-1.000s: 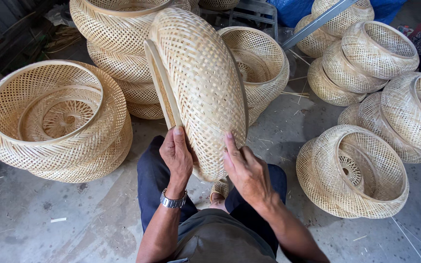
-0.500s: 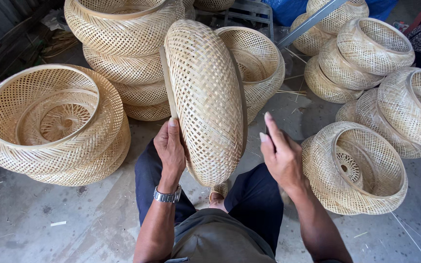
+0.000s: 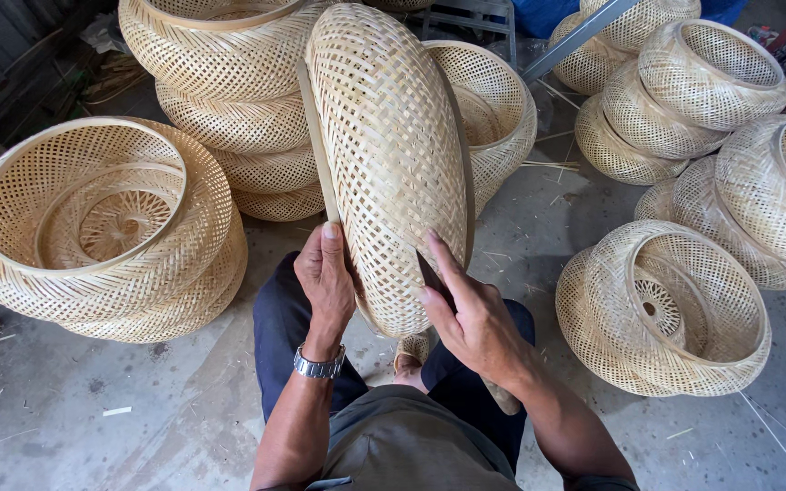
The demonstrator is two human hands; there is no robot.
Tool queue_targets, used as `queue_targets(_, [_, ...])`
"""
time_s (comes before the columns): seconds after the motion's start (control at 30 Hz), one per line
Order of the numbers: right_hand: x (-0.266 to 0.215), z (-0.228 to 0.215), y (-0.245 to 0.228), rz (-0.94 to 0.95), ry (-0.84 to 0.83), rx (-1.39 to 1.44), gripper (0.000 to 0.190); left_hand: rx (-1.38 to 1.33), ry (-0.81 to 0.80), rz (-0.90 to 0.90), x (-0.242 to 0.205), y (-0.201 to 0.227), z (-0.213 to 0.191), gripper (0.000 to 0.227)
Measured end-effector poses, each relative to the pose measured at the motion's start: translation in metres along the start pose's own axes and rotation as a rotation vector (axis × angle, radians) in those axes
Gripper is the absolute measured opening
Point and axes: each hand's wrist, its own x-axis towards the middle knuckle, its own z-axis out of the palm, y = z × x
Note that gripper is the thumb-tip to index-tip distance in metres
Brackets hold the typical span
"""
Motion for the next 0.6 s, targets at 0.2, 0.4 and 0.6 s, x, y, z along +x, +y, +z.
queue_targets(0.2, [0.001, 0.007, 0.001, -0.102, 0.058, -0.131, 0.068, 0.060, 0.013, 0.036, -0.003, -0.003, 0.002, 0.041])
queue_targets(0.4, [-0.005, 0.019, 0.014, 0.041, 0.021, -0.392, 0.067, 0.102, 0.035, 0.077, -0.008, -0.001, 0.007, 0.040])
queue_targets(0.6, [-0.008, 0.020, 0.041, -0.116, 0.073, -0.510, 0.065, 0.137, 0.074, 0.044, 0.001, 0.006, 0.003, 0.039])
